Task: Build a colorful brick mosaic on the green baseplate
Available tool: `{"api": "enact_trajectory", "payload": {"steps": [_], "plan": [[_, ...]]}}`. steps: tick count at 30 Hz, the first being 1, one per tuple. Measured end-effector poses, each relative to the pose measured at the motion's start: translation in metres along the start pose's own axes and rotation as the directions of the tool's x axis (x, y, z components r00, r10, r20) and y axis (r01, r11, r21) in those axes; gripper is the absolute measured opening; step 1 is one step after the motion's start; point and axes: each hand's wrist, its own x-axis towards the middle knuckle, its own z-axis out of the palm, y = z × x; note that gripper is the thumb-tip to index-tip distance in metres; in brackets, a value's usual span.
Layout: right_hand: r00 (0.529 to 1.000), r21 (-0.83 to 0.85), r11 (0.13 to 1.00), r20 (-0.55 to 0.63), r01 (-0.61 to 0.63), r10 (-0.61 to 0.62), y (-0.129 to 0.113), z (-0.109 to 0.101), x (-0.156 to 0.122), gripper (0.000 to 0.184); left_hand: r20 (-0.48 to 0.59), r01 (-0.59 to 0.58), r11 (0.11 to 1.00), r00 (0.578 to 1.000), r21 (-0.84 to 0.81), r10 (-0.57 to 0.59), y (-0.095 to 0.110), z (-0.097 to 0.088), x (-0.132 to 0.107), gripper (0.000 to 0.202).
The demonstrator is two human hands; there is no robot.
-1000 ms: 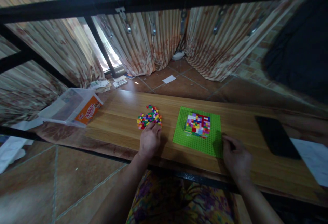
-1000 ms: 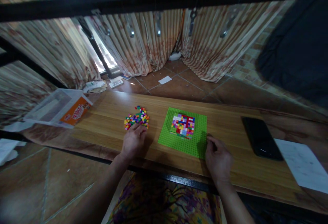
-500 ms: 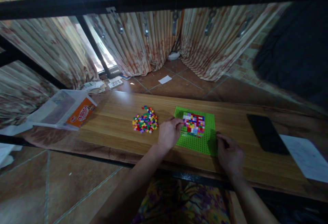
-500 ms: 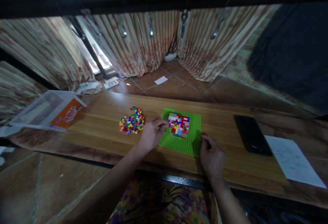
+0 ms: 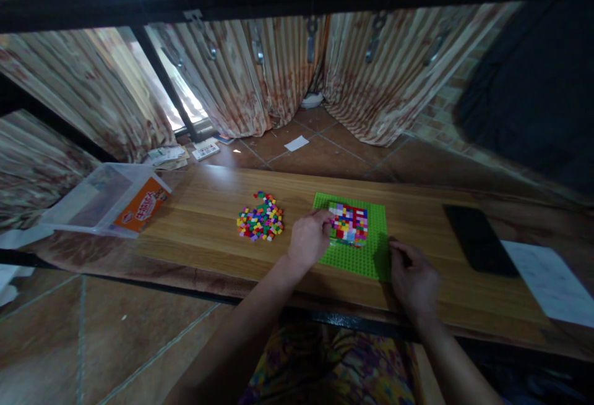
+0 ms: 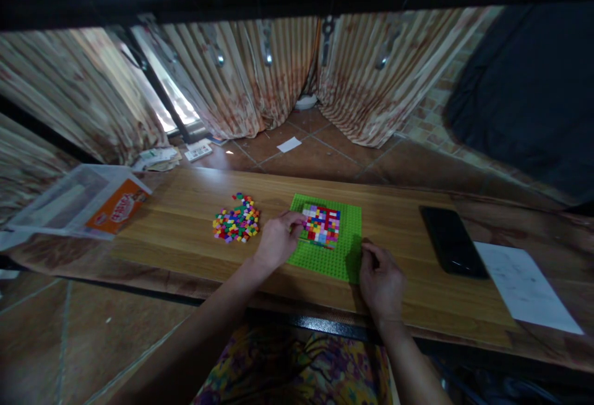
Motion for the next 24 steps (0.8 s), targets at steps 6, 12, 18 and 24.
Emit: {"api": "enact_trajectory", "payload": {"steps": [6,12,18,24], "plan": [[0.999,-0.018,0.999,0.019,0.027,-0.027,-0.001,-0.002,-0.001,0.039,-0.024,0.055,0.993,0.998,-0.109,-0.057,0.002,0.0,0.002,0.026],[1.0,-0.012,1.0,0.024,0.016,-0.016,0.001,-0.001,0.0,0.04,-0.016,0.138,0.977,0.99,-0.163,-0.143,0.005,0.003,0.01,0.023],[1.0,-0.024,1.0,0.018,0.011,-0.011,0.0,-0.001,-0.001,0.04,-0.014,0.234,0.934,0.969,-0.27,-0.246,0.004,0.006,0.015,0.02],[1.0,-0.026,1.0,0.015,0.013,-0.012,-0.001,0.0,-0.001,0.041,0.044,0.32,0.906,0.946,-0.278,-0.32,0.007,0.005,0.023,0.024]]}}
